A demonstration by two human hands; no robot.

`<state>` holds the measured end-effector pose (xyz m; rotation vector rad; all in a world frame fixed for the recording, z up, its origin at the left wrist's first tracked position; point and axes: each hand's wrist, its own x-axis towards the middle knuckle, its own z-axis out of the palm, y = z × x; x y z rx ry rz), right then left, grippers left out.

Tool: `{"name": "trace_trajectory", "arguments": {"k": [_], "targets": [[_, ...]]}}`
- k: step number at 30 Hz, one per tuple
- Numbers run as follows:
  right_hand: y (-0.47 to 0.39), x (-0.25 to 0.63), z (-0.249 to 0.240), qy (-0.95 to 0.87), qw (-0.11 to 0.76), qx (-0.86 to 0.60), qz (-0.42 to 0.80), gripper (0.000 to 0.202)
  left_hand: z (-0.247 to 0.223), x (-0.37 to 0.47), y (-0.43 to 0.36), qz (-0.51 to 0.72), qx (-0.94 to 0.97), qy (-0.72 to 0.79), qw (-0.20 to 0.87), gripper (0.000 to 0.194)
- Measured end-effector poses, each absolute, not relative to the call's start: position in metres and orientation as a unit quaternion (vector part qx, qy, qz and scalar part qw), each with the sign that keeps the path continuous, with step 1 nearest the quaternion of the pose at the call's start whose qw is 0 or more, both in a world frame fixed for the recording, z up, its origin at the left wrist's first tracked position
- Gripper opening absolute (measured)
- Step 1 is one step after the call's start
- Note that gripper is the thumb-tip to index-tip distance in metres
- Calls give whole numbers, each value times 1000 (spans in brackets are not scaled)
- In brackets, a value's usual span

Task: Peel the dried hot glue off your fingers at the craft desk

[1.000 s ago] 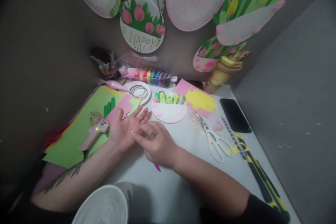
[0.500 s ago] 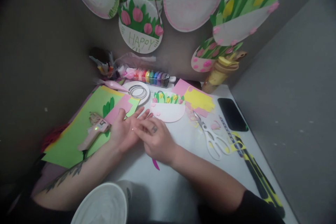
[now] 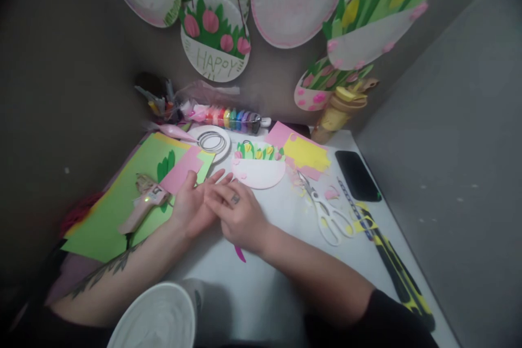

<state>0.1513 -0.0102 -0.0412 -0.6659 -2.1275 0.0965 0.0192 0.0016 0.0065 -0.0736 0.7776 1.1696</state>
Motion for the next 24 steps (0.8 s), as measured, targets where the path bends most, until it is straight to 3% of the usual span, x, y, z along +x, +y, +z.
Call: {"name": "trace_trajectory", "arguments": {"k": [14,19,24], "targets": [[-9,157,-32,-849,438,-283,82,63,7,13,1,563,-14,236,792,77],[-11,155,-31,-860,409,-306,14,56,7,13,1,559,-4,224,798,78],[-16,152,-32,-877,382,-289,28,52,4,11,-1,553,-3,216,805,81]]}}
